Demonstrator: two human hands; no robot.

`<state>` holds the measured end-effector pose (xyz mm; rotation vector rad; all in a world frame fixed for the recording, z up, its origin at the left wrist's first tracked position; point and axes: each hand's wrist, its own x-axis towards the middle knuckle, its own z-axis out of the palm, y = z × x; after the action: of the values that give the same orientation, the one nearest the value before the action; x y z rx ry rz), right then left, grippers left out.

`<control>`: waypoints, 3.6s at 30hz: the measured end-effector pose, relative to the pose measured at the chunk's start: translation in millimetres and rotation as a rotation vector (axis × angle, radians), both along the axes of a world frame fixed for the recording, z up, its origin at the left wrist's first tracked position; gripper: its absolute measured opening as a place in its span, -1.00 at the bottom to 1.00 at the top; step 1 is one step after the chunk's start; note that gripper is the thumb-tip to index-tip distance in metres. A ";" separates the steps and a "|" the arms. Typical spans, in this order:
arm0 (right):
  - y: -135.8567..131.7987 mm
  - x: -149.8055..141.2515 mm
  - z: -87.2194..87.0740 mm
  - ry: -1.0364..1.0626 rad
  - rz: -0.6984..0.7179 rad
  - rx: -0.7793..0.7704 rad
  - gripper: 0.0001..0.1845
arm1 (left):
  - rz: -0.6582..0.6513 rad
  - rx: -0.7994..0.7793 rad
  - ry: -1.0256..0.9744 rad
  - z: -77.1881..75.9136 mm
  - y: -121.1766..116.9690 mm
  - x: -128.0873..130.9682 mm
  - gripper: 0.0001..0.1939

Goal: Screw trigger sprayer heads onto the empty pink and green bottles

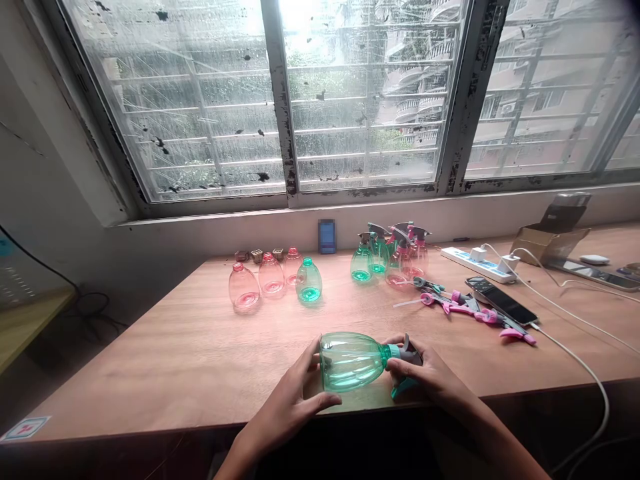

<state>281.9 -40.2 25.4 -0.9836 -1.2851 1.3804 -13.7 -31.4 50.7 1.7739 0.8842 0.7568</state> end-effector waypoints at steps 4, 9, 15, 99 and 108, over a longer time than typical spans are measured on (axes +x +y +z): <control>-1.2 -0.2 0.5 0.000 -0.015 -0.011 -0.50 | -0.031 0.002 -0.044 1.9 0.5 1.6 -0.03; -1.7 -1.4 3.8 -0.020 -0.064 0.005 -0.47 | -0.060 -0.001 -0.081 4.6 -0.5 4.3 -0.16; -0.9 -2.7 4.8 0.003 -0.062 -0.009 -0.43 | 0.029 0.055 0.001 -4.6 0.6 0.1 0.01; 1.2 0.2 6.3 0.040 -0.015 -0.032 -0.48 | 0.006 0.086 0.065 -7.0 0.0 -3.3 0.03; 0.4 -0.5 4.2 0.036 -0.023 -0.041 -0.47 | -0.026 0.049 0.009 -10.5 2.2 -2.6 0.14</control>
<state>281.4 -39.8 29.5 -0.9949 -1.2196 1.4056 -16.3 -29.2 40.3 1.8302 0.8540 0.7600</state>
